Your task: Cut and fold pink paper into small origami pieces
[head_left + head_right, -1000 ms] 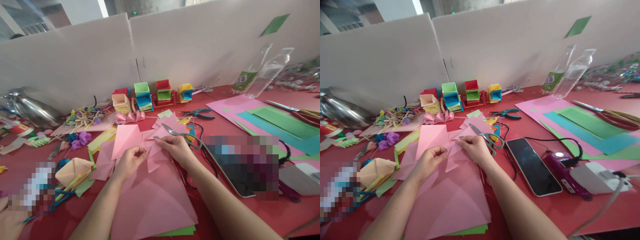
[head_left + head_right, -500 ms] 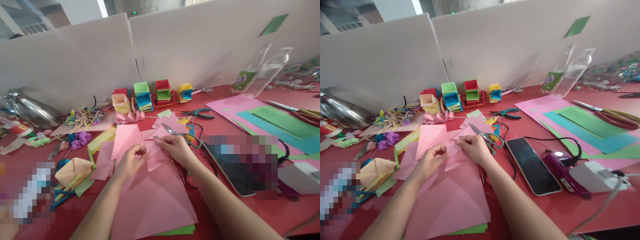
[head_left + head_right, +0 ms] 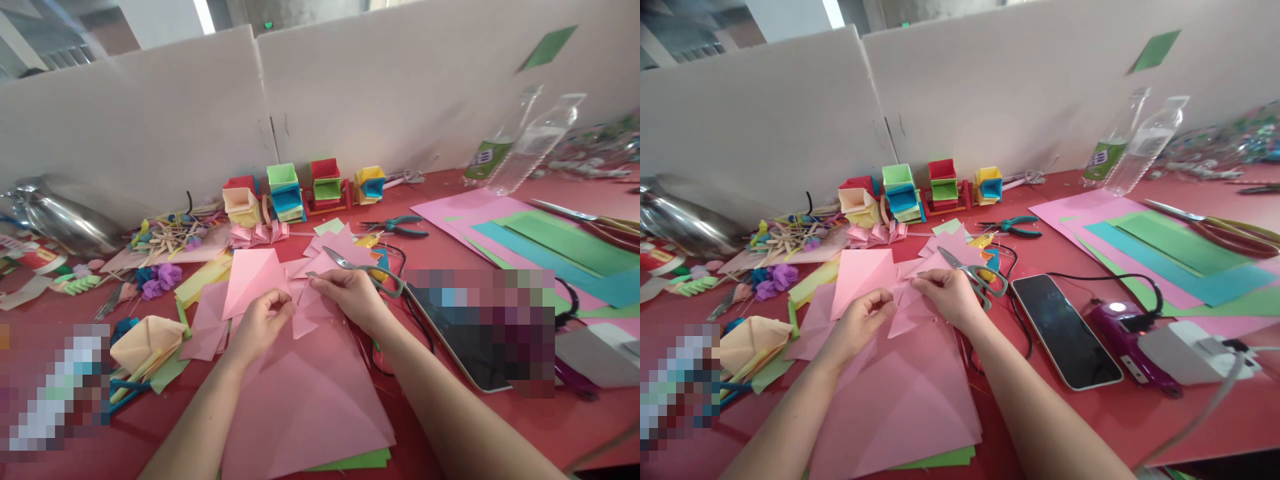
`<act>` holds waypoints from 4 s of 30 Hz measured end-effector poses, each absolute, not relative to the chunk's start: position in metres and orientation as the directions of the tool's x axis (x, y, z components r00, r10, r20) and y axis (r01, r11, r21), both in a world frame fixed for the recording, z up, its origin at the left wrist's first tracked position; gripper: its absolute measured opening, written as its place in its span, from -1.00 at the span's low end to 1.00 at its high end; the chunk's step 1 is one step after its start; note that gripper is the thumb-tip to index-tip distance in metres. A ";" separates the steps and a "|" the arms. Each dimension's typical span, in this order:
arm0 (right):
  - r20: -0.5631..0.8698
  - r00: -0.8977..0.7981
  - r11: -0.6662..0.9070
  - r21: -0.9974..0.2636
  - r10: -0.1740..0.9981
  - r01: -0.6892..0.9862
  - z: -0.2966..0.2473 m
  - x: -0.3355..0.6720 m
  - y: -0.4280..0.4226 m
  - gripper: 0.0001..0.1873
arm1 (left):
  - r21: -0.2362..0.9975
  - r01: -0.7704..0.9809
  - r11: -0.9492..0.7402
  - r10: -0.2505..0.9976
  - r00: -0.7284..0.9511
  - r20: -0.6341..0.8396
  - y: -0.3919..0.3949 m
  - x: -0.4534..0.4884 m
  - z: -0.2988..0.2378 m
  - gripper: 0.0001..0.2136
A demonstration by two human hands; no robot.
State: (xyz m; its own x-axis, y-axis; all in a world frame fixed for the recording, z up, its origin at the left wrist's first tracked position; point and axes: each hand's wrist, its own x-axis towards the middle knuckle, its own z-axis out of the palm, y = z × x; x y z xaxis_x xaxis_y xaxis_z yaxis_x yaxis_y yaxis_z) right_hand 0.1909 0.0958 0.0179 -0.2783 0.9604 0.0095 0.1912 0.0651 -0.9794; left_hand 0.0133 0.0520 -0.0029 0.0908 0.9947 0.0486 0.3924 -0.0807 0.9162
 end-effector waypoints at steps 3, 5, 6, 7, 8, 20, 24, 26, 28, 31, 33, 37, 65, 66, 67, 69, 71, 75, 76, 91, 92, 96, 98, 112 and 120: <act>0.017 -0.245 0.067 -0.978 0.969 0.199 0.017 0.190 0.095 -0.64 | 0.907 0.416 -0.069 0.996 0.083 0.037 0.050 0.017 -0.002 -0.81; 0.018 -0.225 0.065 -0.977 0.974 0.203 0.015 0.189 0.095 -0.64 | 0.899 0.432 -0.075 0.996 0.078 0.046 0.048 0.019 -0.001 -0.81; 0.020 -0.218 0.065 -0.978 0.976 0.201 0.015 0.188 0.095 -0.64 | 0.895 0.438 -0.081 0.996 0.078 0.052 0.048 0.019 -0.001 -0.81; 0.022 -0.212 0.065 -0.978 0.977 0.196 0.014 0.188 0.095 -0.64 | 0.893 0.442 -0.087 0.995 0.080 0.057 0.048 0.019 0.000 -0.81; 0.024 -0.205 0.063 -0.980 0.979 0.190 0.014 0.187 0.094 -0.63 | 0.891 0.445 -0.090 0.995 0.084 0.058 0.048 0.019 0.000 -0.81; -0.017 -0.194 0.010 -0.991 0.981 0.135 0.013 0.184 0.092 -0.58 | 0.904 0.423 -0.063 0.997 0.067 0.038 0.050 0.019 -0.005 -0.81; 0.010 -0.186 0.047 -0.979 0.982 0.198 0.012 0.185 0.094 -0.58 | 0.905 0.416 -0.084 0.996 0.047 0.071 0.049 0.021 -0.007 -0.84; 0.015 -0.183 0.057 -0.972 0.983 0.226 0.011 0.185 0.094 -0.58 | 0.915 0.396 -0.072 0.997 0.033 0.064 0.048 0.022 -0.007 -0.87; 0.025 -0.184 0.070 -0.967 0.983 0.245 0.010 0.185 0.095 -0.58 | 0.921 0.385 -0.052 0.999 0.019 0.049 0.047 0.022 -0.006 -0.83; 0.045 -0.189 0.094 -0.962 0.981 0.256 0.007 0.185 0.097 -0.59 | 0.922 0.384 -0.055 0.998 0.007 0.057 0.047 0.024 -0.003 -0.82; 0.055 -0.188 0.105 -0.959 0.981 0.264 0.006 0.185 0.098 -0.61 | 0.921 0.386 -0.047 0.999 -0.003 0.052 0.047 0.025 -0.002 -0.81; 0.024 -0.177 0.067 -0.968 0.984 0.242 0.007 0.185 0.097 -0.67 | 0.923 0.385 0.011 0.999 -0.034 0.002 0.049 0.026 -0.003 -0.80; -0.079 -0.388 -0.068 -0.997 0.918 0.042 0.012 0.182 0.092 -0.75 | 0.994 -0.006 0.109 0.992 0.062 -0.109 0.051 0.026 -0.009 -0.73; -0.095 -0.387 -0.092 -0.995 0.917 0.027 0.012 0.183 0.093 -0.76 | 0.992 -0.016 0.127 0.990 0.060 -0.126 0.051 0.026 -0.009 -0.72; -0.108 -0.385 -0.110 -0.994 0.916 0.017 0.012 0.183 0.093 -0.76 | 0.989 -0.023 0.144 0.988 0.061 -0.142 0.052 0.025 -0.009 -0.71; -0.111 -0.387 -0.115 -0.993 0.915 0.015 0.012 0.185 0.094 -0.74 | 0.987 -0.027 0.161 0.986 0.055 -0.159 0.052 0.023 -0.009 -0.70; -0.090 -0.375 -0.086 -0.996 0.923 0.027 0.011 0.188 0.095 -0.70 | 0.987 -0.015 0.158 0.987 0.047 -0.157 0.053 0.021 -0.010 -0.70; -0.065 -0.333 -0.049 -0.997 0.941 0.058 0.011 0.193 0.098 -0.70 | 0.988 0.010 0.155 0.987 0.031 -0.155 0.053 0.018 -0.011 -0.71; -0.074 -0.327 -0.056 -0.996 0.942 0.065 0.012 0.193 0.098 -0.70 | 0.988 0.016 0.156 0.987 0.027 -0.156 0.053 0.018 -0.011 -0.71; 0.091 0.100 0.111 -0.971 0.991 -0.210 0.009 0.193 0.108 -0.74 | 0.991 0.110 -0.076 0.958 -0.269 0.103 0.058 0.015 -0.012 -0.69; 0.096 0.144 0.127 -0.965 0.985 -0.229 0.009 0.193 0.108 -0.73 | 0.993 0.078 -0.083 0.958 -0.268 0.101 0.057 0.017 -0.013 -0.64; 0.087 0.110 0.118 -0.941 0.990 -0.317 0.006 0.187 0.106 -0.69 | 0.999 -0.019 -0.025 0.999 -0.027 0.025 0.051 0.031 -0.010 -0.54; 0.068 0.049 0.081 -0.936 0.996 -0.342 0.004 0.183 0.103 -0.67 | 0.998 -0.054 -0.017 0.999 0.043 0.019 0.049 0.035 -0.009 -0.57; -0.080 -0.363 -0.120 -0.989 0.928 -0.089 0.004 0.176 0.090 -0.73 | 0.979 -0.202 -0.027 0.970 -0.243 -0.023 0.054 0.029 -0.019 -0.72; -0.077 -0.425 -0.094 -0.995 0.902 -0.019 0.004 0.177 0.089 -0.67 | 0.954 -0.300 0.005 0.987 -0.152 -0.053 0.052 0.033 -0.015 -0.65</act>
